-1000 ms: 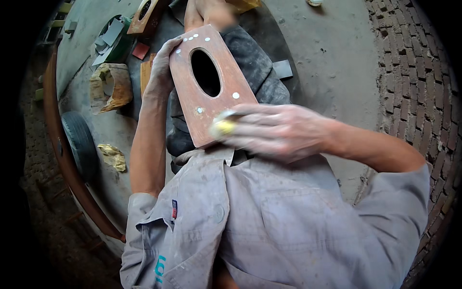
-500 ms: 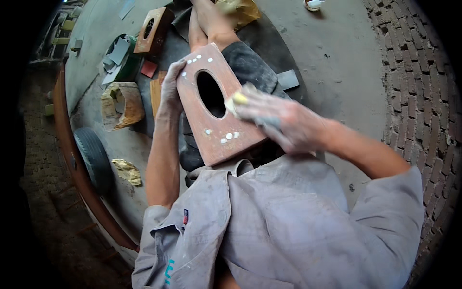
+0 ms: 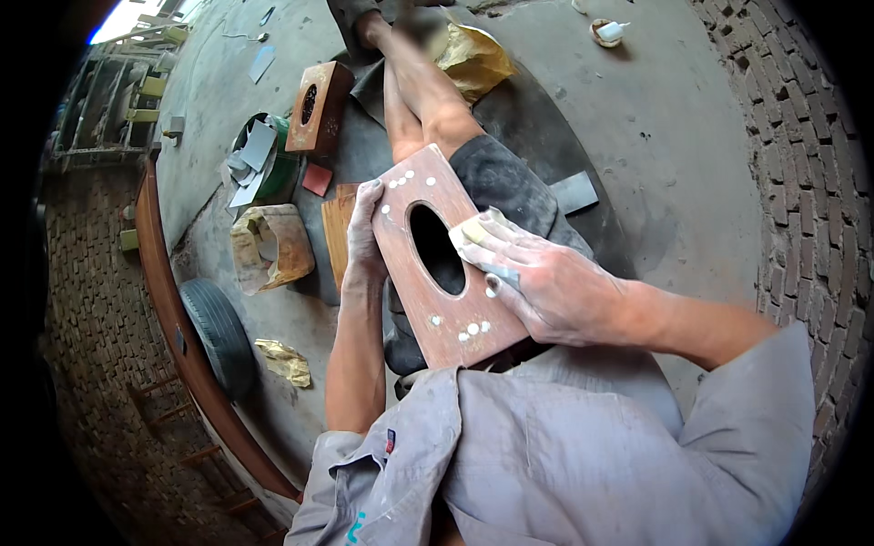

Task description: The person sits on the floor and sands a rectangular wooden piece with a central oval cutout using a sanding block. They repeatedly rub the surface and edges, occasionally flipping the piece to work on different sides.

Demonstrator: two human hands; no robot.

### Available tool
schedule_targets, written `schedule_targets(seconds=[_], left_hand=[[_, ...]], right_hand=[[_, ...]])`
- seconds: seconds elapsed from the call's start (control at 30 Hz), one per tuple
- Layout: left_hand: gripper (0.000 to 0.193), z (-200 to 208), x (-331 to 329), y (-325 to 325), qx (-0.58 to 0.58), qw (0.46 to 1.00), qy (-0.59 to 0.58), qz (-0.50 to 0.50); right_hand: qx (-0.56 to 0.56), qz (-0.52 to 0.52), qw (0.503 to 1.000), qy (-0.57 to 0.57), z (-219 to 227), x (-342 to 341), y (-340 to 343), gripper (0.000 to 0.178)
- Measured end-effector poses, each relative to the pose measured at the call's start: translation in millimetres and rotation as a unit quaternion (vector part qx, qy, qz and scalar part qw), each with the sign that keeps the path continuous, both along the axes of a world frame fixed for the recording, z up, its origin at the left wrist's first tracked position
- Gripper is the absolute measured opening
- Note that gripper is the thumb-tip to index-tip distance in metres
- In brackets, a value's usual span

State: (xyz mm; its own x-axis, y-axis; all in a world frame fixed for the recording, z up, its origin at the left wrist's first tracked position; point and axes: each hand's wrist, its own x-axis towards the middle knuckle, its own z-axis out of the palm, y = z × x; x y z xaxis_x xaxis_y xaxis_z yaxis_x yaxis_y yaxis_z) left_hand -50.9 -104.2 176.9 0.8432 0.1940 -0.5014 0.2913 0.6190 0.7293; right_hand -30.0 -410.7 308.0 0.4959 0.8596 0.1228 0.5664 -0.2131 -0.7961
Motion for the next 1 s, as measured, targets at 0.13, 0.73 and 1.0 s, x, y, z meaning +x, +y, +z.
schedule_targets(seconds=[0.13,0.73,1.0], left_hand=[[0.026,-0.1,-0.6,2.2,0.011,1.000,-0.008,-0.009],[0.119,14.7,3.7,-16.1,-0.052,0.996,-0.067,0.030],[0.109,11.2,-5.9,-1.5,-0.001,1.000,-0.003,0.009]], right_hand=[[0.029,-0.031,0.994,-0.105,-55.9,54.3,46.7,0.037],[-0.074,0.227,0.970,-0.043,-66.8,128.5,142.9,0.046],[0.087,0.344,0.930,-0.094,-28.2,75.8,96.1,0.039]])
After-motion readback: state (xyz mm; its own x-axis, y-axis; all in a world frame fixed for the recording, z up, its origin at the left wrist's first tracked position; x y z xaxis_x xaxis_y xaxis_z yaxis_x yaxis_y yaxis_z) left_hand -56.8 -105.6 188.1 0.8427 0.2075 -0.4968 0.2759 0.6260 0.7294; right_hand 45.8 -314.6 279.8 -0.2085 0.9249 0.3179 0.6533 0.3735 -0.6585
